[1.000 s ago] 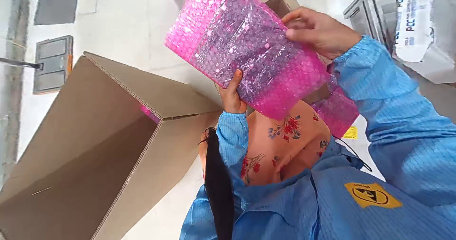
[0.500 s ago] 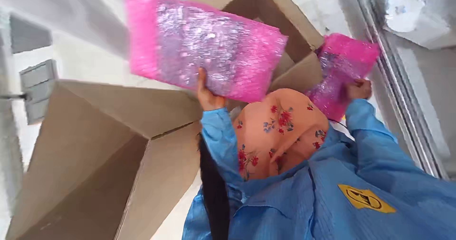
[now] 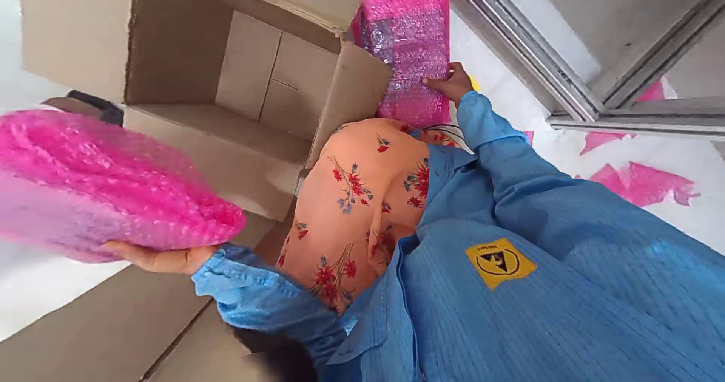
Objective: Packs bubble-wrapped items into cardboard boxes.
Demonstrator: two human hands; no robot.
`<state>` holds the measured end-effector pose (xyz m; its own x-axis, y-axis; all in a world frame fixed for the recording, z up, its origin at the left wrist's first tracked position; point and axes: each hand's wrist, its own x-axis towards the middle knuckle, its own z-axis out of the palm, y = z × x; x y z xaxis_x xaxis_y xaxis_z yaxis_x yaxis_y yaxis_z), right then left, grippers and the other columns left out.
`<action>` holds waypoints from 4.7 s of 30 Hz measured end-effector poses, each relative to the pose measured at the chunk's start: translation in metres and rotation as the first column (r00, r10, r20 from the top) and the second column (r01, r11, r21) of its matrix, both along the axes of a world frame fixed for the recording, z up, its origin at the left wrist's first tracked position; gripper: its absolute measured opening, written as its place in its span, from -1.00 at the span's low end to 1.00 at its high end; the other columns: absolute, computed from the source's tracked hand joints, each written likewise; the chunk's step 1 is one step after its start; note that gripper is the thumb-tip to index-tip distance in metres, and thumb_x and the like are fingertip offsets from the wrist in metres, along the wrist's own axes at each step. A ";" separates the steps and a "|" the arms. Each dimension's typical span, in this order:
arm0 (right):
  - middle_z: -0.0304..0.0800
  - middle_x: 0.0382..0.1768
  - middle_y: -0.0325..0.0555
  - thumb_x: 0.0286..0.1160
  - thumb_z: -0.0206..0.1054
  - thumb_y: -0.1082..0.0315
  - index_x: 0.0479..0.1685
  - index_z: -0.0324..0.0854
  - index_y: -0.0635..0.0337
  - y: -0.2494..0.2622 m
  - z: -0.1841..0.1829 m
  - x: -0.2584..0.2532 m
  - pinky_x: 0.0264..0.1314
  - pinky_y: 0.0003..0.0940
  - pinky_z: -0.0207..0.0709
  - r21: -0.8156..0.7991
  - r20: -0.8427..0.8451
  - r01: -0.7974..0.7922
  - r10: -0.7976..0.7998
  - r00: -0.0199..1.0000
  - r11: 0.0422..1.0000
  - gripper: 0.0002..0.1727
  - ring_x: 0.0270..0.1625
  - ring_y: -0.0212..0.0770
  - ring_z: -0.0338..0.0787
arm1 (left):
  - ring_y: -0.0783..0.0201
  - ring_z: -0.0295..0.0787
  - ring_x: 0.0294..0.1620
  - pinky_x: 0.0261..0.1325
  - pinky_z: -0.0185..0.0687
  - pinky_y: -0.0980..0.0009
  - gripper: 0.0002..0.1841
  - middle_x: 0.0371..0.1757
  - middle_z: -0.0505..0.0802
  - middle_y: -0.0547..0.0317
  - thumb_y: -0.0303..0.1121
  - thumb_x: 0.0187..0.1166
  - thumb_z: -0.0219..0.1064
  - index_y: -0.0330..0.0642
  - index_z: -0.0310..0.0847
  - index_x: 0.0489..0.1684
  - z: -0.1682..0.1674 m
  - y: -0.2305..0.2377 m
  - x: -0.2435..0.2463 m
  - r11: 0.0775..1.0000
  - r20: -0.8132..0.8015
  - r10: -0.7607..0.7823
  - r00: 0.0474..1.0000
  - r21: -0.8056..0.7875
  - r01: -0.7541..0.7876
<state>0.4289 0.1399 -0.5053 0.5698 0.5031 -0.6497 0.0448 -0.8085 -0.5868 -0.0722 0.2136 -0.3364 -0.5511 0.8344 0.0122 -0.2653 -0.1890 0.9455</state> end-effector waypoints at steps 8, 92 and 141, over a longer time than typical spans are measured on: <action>0.64 0.41 0.31 -0.08 0.84 0.17 0.61 0.39 0.29 0.014 -0.003 -0.006 0.56 0.16 0.46 0.037 -0.041 0.014 -0.012 0.999 0.999 0.07 0.49 0.17 0.63 | 0.13 0.66 0.36 0.44 0.59 0.11 -0.48 0.31 0.67 -0.11 -0.16 0.91 -0.41 -0.40 0.10 0.57 -0.001 0.001 0.000 0.999 -0.021 -0.037 0.999 0.011 0.037; 0.80 -0.09 -0.16 0.63 0.17 0.53 0.12 0.49 0.14 -0.024 0.095 0.153 0.15 -0.21 0.76 0.671 -0.260 0.399 -0.305 0.916 0.625 -0.80 0.01 -0.23 0.85 | 0.06 0.78 0.18 0.26 0.70 -0.03 -0.56 0.10 0.78 -0.06 -0.14 0.88 -0.28 -0.28 0.32 0.33 -0.001 0.009 0.034 0.980 0.162 -0.185 0.969 -0.047 0.195; 0.63 0.36 0.23 0.52 0.42 0.33 0.52 0.42 0.30 -0.080 -0.030 0.141 0.40 -0.03 0.55 0.104 -0.021 0.097 -0.095 0.995 0.990 -0.42 0.32 -0.03 0.70 | 0.14 0.81 0.12 0.24 0.73 0.05 -0.64 0.02 0.81 0.03 -0.26 0.84 -0.27 -0.25 0.38 0.22 -0.002 0.011 0.053 0.954 0.117 -0.290 0.950 -0.038 0.296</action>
